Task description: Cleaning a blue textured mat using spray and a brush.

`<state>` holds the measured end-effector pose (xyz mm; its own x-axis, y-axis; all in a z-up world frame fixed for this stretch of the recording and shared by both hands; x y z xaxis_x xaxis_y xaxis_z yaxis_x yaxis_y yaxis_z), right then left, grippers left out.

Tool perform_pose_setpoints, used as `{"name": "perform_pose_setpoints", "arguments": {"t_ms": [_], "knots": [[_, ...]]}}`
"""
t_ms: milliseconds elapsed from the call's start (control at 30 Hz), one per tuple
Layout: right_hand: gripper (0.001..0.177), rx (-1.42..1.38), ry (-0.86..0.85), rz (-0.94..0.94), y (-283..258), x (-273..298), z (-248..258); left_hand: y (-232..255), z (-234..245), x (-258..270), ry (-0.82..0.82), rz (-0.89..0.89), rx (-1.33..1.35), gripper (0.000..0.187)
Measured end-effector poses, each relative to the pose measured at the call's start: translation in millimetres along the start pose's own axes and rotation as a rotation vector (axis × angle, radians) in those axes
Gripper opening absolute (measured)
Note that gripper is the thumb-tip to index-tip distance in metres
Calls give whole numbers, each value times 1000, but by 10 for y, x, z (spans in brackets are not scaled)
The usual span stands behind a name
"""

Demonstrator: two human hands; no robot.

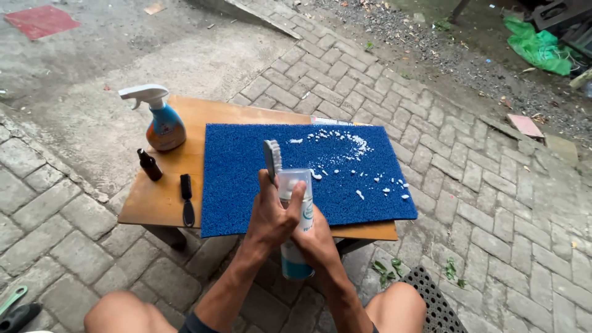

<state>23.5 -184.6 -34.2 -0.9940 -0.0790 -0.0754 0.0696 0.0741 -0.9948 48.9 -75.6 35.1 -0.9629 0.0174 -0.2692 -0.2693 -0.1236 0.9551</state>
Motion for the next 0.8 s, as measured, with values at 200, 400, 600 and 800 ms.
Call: {"name": "perform_pose_setpoints", "arguments": {"t_ms": [200,400,600,800], "knots": [[59,670,51,6,120,395,-120,271,304,-62,171,-210,-256,50],[68,-63,-53,-84,394,374,-104,56,577,-22,148,-94,56,53],[57,-655,-96,-97,188,232,8,-608,1069,59,299,52,-23,61],[62,-824,242,-223,621,83,402,-1383,1875,221,577,90,-90,48]]}}
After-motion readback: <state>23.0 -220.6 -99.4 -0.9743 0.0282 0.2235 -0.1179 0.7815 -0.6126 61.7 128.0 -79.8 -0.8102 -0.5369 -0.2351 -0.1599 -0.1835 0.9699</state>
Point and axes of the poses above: each hand's wrist, its own x-axis away from the middle knuckle, its own z-axis out of the back of the hand, y = z × x, the point moved 8 cm from there along -x, towards the middle knuckle, and after that the axes turned 3 degrees about z, right-handed, at the moved point
